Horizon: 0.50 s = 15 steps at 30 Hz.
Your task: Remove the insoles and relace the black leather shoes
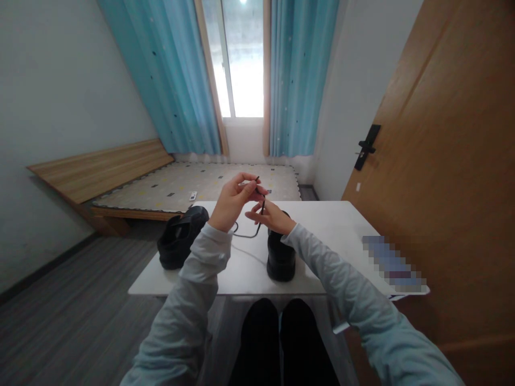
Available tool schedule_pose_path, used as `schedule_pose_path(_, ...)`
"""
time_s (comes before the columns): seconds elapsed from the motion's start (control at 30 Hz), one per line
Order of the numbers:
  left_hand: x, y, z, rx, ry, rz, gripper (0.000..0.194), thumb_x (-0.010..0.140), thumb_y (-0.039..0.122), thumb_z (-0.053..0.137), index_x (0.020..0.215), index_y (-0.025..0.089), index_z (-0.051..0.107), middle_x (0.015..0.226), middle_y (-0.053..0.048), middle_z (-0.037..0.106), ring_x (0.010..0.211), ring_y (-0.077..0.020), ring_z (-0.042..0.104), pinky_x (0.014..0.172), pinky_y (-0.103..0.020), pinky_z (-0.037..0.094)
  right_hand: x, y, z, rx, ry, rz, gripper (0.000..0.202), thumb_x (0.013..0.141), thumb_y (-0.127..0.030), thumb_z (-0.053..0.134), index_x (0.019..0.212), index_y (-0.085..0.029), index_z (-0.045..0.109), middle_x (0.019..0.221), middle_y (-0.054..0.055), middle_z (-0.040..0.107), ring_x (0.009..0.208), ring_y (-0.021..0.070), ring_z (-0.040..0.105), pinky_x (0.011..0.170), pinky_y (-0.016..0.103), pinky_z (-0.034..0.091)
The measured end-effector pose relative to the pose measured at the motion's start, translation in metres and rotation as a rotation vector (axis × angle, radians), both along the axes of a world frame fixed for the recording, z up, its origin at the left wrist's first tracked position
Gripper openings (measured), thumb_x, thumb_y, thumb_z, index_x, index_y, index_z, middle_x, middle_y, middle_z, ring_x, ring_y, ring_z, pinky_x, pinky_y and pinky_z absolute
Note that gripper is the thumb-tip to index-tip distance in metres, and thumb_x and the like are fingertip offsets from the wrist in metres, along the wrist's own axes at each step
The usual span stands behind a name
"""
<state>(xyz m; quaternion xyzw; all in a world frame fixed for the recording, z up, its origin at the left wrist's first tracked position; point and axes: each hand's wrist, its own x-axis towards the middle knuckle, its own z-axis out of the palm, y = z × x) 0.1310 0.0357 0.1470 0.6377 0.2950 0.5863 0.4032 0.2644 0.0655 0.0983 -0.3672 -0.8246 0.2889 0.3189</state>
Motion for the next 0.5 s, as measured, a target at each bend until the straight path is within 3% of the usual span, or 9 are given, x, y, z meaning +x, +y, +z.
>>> schedule_pose_path(0.07,0.007,-0.011,0.002,-0.01,0.011,-0.002,0.031,0.082,0.045,0.059,0.093,0.017,0.051,0.076,-0.002,0.067,0.065,-0.0126,0.064,0.064,-0.027,0.052,-0.005,0.0,0.005,0.066,-0.022,-0.01,0.031,0.09,-0.039,0.052,0.103,-0.013,0.063,0.078,0.003,0.065,0.062,0.0114,0.06,0.064,0.023,0.044)
schedule_pose_path(0.13,0.008,-0.019,0.004,0.03,-0.025,0.079,0.027,0.083,0.043,0.059,0.093,0.018,0.053,0.074,-0.001,0.065,0.068,-0.0125,0.064,0.065,-0.025,0.051,-0.007,0.001,0.007,0.178,-0.083,-0.095,0.029,0.093,-0.036,0.047,0.089,-0.014,0.066,0.076,0.003,0.064,0.068,0.0125,0.059,0.067,0.023,0.042)
schedule_pose_path(0.27,-0.014,-0.035,0.013,0.118,-0.243,0.247,0.016,0.085,0.035,0.059,0.088,0.02,0.055,0.068,0.003,0.058,0.072,-0.0109,0.063,0.071,-0.024,0.051,-0.002,0.004,0.003,0.28,-0.233,-0.215,0.023,0.091,-0.029,0.05,0.088,-0.016,0.068,0.084,0.004,0.066,0.077,0.0142,0.058,0.073,0.024,0.039)
schedule_pose_path(0.33,-0.031,-0.046,0.02,0.11,-0.353,0.251,0.012,0.085,0.032,0.059,0.086,0.02,0.056,0.063,0.004,0.052,0.062,-0.0092,0.059,0.061,-0.021,0.05,0.003,0.004,-0.001,0.279,-0.292,-0.221,0.02,0.09,-0.025,0.051,0.091,-0.016,0.069,0.087,0.005,0.066,0.076,0.0139,0.057,0.074,0.024,0.039)
schedule_pose_path(0.4,-0.049,-0.061,0.027,0.119,-0.438,0.268,0.007,0.083,0.026,0.061,0.084,0.02,0.057,0.061,0.005,0.048,0.045,-0.0052,0.045,0.041,-0.016,0.038,0.008,0.003,-0.005,0.284,-0.35,-0.216,0.019,0.088,-0.023,0.051,0.09,-0.016,0.069,0.086,0.005,0.066,0.076,0.0142,0.057,0.075,0.024,0.039)
schedule_pose_path(0.5,-0.071,-0.089,0.035,0.186,-0.467,0.354,0.007,0.086,0.018,0.055,0.08,0.018,0.058,0.058,0.006,0.047,0.038,-0.0032,0.032,0.033,-0.014,0.026,0.013,0.001,-0.01,0.316,-0.448,-0.205,0.018,0.087,-0.021,0.05,0.085,-0.016,0.068,0.085,0.006,0.066,0.08,0.0158,0.058,0.075,0.025,0.038)
